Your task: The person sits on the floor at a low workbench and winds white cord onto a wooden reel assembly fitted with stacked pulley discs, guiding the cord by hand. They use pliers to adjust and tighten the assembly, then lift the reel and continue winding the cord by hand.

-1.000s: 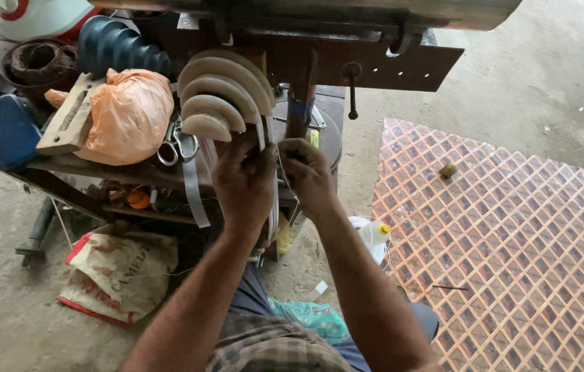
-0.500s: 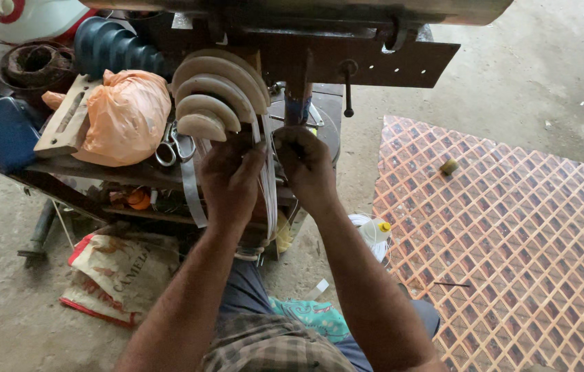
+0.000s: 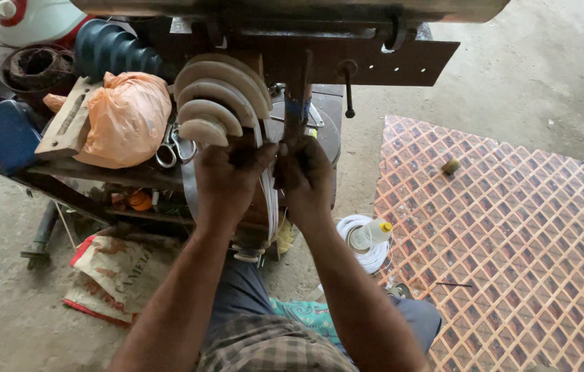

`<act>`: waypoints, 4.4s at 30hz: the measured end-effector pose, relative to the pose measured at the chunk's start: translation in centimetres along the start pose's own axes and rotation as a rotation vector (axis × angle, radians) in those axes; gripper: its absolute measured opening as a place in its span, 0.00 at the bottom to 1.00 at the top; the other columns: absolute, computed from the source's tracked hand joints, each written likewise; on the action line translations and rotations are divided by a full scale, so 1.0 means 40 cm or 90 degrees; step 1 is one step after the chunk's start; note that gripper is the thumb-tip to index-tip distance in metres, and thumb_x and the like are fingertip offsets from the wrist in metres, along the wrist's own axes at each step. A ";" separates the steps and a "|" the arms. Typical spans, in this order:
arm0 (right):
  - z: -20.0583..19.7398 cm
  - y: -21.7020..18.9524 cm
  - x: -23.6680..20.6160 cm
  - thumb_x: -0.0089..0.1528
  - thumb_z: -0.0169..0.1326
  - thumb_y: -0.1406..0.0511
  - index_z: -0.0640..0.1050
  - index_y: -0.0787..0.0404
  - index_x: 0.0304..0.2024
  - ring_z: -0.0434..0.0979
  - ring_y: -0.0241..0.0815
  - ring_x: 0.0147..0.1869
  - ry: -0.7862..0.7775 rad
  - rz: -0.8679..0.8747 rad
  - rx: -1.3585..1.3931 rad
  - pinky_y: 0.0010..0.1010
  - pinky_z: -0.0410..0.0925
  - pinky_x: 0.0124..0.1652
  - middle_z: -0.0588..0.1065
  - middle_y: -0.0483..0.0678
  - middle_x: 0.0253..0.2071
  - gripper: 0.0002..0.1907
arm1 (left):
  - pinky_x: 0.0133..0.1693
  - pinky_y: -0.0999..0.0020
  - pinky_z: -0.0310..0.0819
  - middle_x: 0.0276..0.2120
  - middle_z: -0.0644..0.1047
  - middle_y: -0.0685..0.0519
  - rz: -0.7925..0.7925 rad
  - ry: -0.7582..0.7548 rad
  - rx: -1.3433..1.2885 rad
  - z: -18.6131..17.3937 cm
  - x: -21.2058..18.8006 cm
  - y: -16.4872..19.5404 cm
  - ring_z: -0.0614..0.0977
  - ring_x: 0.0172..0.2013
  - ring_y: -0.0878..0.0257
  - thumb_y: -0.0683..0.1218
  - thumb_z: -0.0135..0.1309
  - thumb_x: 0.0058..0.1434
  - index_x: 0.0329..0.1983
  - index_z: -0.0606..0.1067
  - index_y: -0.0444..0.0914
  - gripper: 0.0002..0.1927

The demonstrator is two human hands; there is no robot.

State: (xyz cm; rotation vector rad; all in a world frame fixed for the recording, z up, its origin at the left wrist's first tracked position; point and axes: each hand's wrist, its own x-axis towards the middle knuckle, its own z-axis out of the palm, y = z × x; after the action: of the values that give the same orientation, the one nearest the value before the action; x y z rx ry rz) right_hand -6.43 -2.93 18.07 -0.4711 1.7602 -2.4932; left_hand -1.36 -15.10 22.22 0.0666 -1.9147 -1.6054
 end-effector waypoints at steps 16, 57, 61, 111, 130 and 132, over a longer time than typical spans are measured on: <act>-0.065 -0.008 -0.054 0.66 0.51 0.75 0.77 0.65 0.48 0.73 0.28 0.38 -0.089 -0.026 0.008 0.22 0.68 0.39 0.75 0.41 0.38 0.09 | 0.39 0.68 0.75 0.32 0.80 0.52 0.008 0.059 0.112 0.029 0.001 -0.003 0.80 0.33 0.64 0.47 0.67 0.60 0.42 0.78 0.36 0.13; -0.047 0.003 -0.037 0.64 0.52 0.77 0.76 0.66 0.50 0.74 0.30 0.45 -0.066 -0.097 -0.193 0.22 0.69 0.47 0.76 0.44 0.42 0.12 | 0.44 0.67 0.78 0.39 0.85 0.51 -0.157 -0.046 -0.006 0.010 0.002 -0.014 0.85 0.40 0.64 0.42 0.62 0.59 0.44 0.80 0.34 0.11; -0.031 -0.017 -0.009 0.65 0.53 0.75 0.77 0.66 0.49 0.75 0.30 0.45 -0.094 -0.120 -0.165 0.22 0.70 0.46 0.77 0.44 0.42 0.10 | 0.43 0.70 0.77 0.38 0.85 0.53 -0.160 -0.070 0.036 -0.011 -0.005 -0.032 0.85 0.39 0.66 0.43 0.61 0.61 0.45 0.79 0.34 0.11; -0.079 0.034 0.088 0.67 0.59 0.71 0.79 0.66 0.43 0.68 0.28 0.28 -0.217 0.156 0.077 0.21 0.60 0.26 0.74 0.42 0.31 0.03 | 0.38 0.67 0.77 0.34 0.82 0.48 -0.009 0.122 0.070 0.042 -0.077 -0.038 0.82 0.33 0.63 0.41 0.60 0.57 0.47 0.80 0.33 0.15; -0.098 0.040 0.065 0.64 0.53 0.74 0.77 0.65 0.46 0.74 0.33 0.35 -0.147 0.133 -0.066 0.26 0.69 0.33 0.76 0.44 0.36 0.08 | 0.36 0.73 0.74 0.32 0.81 0.55 -0.053 0.088 -0.081 0.026 -0.060 -0.086 0.77 0.32 0.71 0.40 0.59 0.56 0.42 0.80 0.34 0.11; -0.081 0.040 0.074 0.68 0.54 0.72 0.78 0.65 0.46 0.68 0.34 0.31 -0.136 0.132 -0.103 0.26 0.63 0.29 0.73 0.45 0.33 0.05 | 0.33 0.72 0.72 0.28 0.79 0.55 -0.079 0.090 -0.028 0.028 -0.061 -0.090 0.75 0.29 0.70 0.41 0.62 0.56 0.39 0.81 0.34 0.09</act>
State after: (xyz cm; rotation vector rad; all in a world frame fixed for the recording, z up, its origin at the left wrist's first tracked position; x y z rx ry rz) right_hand -10.37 -1.20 16.23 -0.5139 1.8291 -2.0898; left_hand -1.22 -14.01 17.87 0.2772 -1.7966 -1.6769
